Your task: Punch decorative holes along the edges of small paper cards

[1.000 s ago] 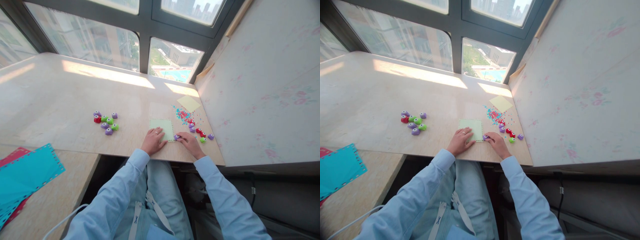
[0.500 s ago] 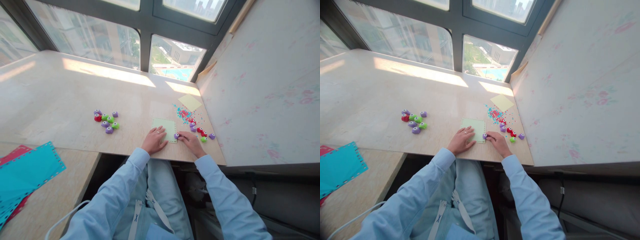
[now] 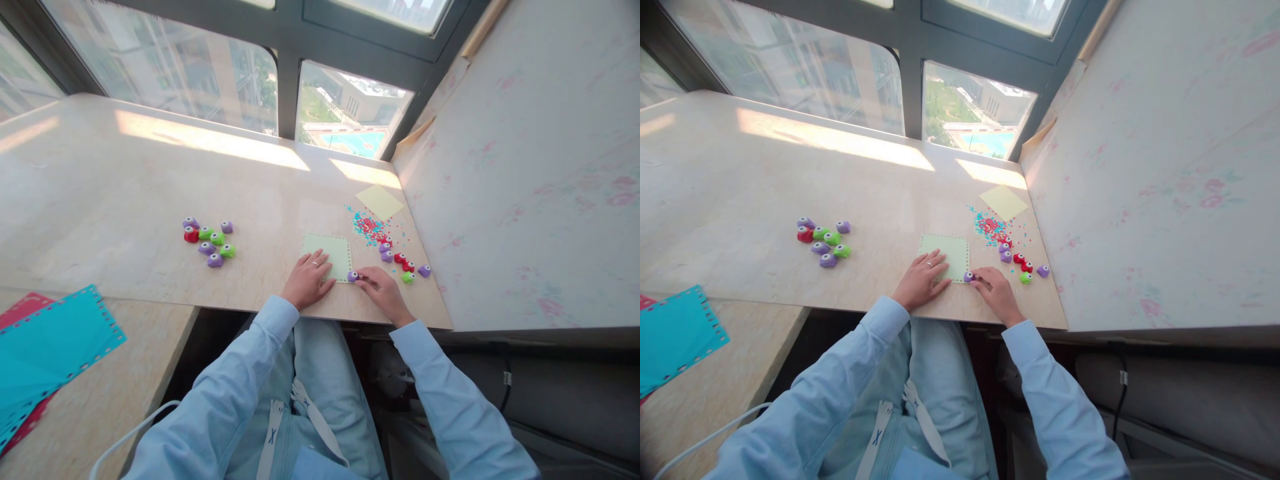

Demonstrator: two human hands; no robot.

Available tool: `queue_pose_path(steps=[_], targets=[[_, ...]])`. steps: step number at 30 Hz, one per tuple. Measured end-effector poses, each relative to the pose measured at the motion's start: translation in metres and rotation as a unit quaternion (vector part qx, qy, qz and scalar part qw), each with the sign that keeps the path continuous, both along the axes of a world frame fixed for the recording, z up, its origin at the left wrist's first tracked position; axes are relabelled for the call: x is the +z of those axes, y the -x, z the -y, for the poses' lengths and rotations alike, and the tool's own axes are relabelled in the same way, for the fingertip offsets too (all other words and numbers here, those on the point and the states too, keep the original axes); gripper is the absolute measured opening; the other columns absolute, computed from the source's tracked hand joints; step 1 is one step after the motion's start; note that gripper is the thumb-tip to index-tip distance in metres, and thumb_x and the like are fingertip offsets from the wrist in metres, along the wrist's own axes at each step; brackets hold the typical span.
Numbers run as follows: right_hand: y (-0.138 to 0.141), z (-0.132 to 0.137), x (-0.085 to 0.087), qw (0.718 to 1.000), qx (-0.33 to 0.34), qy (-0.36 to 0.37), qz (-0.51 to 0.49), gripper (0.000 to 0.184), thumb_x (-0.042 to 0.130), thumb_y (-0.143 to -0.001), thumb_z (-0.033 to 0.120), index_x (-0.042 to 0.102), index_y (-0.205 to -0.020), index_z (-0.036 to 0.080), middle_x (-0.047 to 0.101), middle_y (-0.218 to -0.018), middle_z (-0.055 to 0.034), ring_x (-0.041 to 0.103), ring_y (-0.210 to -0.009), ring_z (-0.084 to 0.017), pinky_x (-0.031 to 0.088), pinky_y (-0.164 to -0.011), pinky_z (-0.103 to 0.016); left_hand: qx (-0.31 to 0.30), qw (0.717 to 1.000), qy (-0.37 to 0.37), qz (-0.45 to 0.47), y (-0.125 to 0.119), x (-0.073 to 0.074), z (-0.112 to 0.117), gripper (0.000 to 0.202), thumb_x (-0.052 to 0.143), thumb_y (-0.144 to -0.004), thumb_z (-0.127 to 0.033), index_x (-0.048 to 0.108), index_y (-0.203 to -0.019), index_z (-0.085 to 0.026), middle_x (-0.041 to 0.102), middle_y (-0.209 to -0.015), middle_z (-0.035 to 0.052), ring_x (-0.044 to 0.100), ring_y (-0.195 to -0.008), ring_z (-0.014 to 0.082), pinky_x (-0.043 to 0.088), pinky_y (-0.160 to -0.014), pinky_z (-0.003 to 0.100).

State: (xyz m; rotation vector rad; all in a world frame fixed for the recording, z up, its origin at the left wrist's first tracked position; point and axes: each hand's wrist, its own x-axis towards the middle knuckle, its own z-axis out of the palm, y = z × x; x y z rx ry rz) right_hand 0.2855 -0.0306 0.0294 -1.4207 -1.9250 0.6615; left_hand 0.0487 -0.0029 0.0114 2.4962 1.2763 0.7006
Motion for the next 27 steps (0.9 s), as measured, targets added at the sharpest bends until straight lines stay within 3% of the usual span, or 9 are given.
queue_pose_path(steps=[4, 9, 14, 19, 23, 27], targets=[[0.001, 0.0, 0.0, 1.0, -0.003, 0.002, -0.007, 0.022, 0.061, -0.089, 0.038, 0.072, -0.103, 0.026, 0.071, -0.107, -0.0076, 0.064, -0.103, -0.025, 0.051, -0.094, -0.043, 0.0, 1.0, 0.007, 0.003, 0.0, 0.0, -0.001, 0.035, 0.056, -0.091, -0.038, 0.063, -0.118, -0.017, 0.055, -0.139, 0.0139, 0.039, -0.14, 0.0288, 0.032, -0.115, 0.047], [0.004, -0.003, 0.0, 0.999, -0.023, 0.024, -0.034, 0.027, 0.063, -0.086, 0.043, 0.071, -0.103, 0.024, 0.071, -0.105, -0.0087, 0.066, -0.096, -0.024, 0.057, -0.081, -0.039, 0.001, 1.0, 0.016, 0.006, 0.0, 0.0, -0.001, 0.035, 0.056, -0.09, -0.038, 0.063, -0.119, -0.018, 0.055, -0.14, 0.0136, 0.04, -0.139, 0.028, 0.031, -0.115, 0.048], [0.006, -0.002, 0.0, 0.998, -0.035, 0.029, -0.053, 0.03, 0.065, -0.084, 0.046, 0.071, -0.102, 0.023, 0.07, -0.104, -0.0091, 0.066, -0.093, -0.023, 0.057, -0.08, -0.038, -0.002, 1.0, 0.01, 0.013, 0.0, 0.001, -0.001, 0.037, 0.055, -0.091, -0.038, 0.061, -0.121, -0.017, 0.055, -0.139, 0.0137, 0.036, -0.142, 0.0285, 0.029, -0.117, 0.05], [0.005, -0.002, 0.005, 0.992, -0.096, 0.04, -0.073, 0.038, 0.065, -0.082, 0.05, 0.069, -0.103, 0.019, 0.07, -0.105, -0.0109, 0.066, -0.082, -0.022, 0.055, -0.075, -0.037, 0.019, 0.998, -0.035, 0.039, 0.0, 0.002, 0.0, 0.037, 0.05, -0.093, -0.031, 0.058, -0.124, -0.014, 0.052, -0.142, 0.0141, 0.031, -0.145, 0.0274, 0.025, -0.12, 0.049], [0.007, -0.008, 0.011, 0.986, -0.127, 0.068, -0.089, 0.036, 0.065, -0.081, 0.052, 0.069, -0.09, 0.018, 0.072, -0.087, -0.008, 0.065, -0.076, -0.021, 0.054, -0.071, -0.035, 0.081, 0.996, -0.02, 0.022, -0.002, -0.001, -0.001, 0.033, 0.047, -0.094, -0.028, 0.059, -0.121, -0.015, 0.049, -0.144, 0.0164, 0.033, -0.143, 0.0302, 0.029, -0.117, 0.053], [0.011, -0.021, 0.012, 0.98, -0.109, 0.126, -0.111, 0.034, 0.069, -0.075, 0.052, 0.065, -0.077, 0.018, 0.07, -0.073, -0.005, 0.063, -0.067, -0.019, 0.051, -0.063, -0.031, 0.086, 0.996, -0.009, -0.01, -0.004, -0.003, -0.001, 0.031, 0.048, -0.093, -0.029, 0.061, -0.118, -0.016, 0.051, -0.143, 0.0168, 0.036, -0.142, 0.0315, 0.03, -0.116, 0.052]])
